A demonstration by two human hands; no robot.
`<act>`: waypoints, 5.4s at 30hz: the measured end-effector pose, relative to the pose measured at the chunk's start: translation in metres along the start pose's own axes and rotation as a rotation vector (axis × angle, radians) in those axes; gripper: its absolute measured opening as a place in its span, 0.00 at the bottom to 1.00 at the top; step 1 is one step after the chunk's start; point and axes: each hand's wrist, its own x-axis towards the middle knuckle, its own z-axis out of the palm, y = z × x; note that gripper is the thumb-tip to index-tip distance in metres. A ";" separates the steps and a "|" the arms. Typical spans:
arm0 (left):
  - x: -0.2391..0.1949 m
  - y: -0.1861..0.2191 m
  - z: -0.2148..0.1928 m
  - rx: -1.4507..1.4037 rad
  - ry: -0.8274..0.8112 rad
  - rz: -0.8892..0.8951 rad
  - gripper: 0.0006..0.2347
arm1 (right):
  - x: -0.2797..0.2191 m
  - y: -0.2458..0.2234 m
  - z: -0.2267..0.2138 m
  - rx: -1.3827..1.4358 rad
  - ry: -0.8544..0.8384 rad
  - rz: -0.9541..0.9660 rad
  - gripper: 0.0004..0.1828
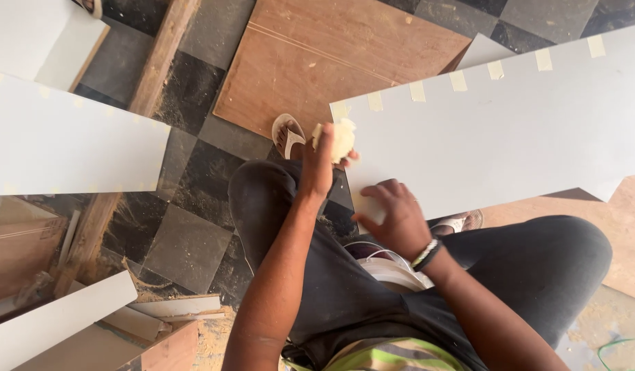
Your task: Applying small pieces of masking tape to the edges of a white melamine board to secure edge banding.
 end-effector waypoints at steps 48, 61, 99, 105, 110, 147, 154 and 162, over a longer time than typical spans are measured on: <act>-0.051 0.011 -0.008 0.135 -0.923 -0.276 0.11 | -0.053 0.038 0.004 -0.260 -0.151 0.113 0.11; -0.049 -0.013 0.007 1.153 -0.750 -0.558 0.27 | -0.077 0.020 0.009 0.245 -0.166 0.165 0.09; -0.008 -0.029 -0.042 0.248 0.302 0.010 0.11 | -0.022 0.004 -0.012 -0.265 -0.257 0.227 0.27; -0.007 -0.025 -0.036 0.111 0.328 0.038 0.08 | -0.040 0.029 -0.016 -0.086 -0.233 0.158 0.17; -0.013 -0.015 -0.028 0.133 0.207 0.070 0.07 | -0.044 0.037 0.004 -0.132 -0.099 0.089 0.08; -0.041 -0.081 -0.016 1.289 -0.538 -0.503 0.20 | -0.047 0.040 0.003 0.401 0.103 0.184 0.09; -0.020 -0.144 -0.063 1.551 -0.354 -0.461 0.19 | -0.046 0.041 0.002 0.416 0.108 0.178 0.10; -0.034 -0.047 -0.051 0.902 0.398 0.042 0.16 | -0.047 0.044 0.003 0.418 0.111 0.235 0.10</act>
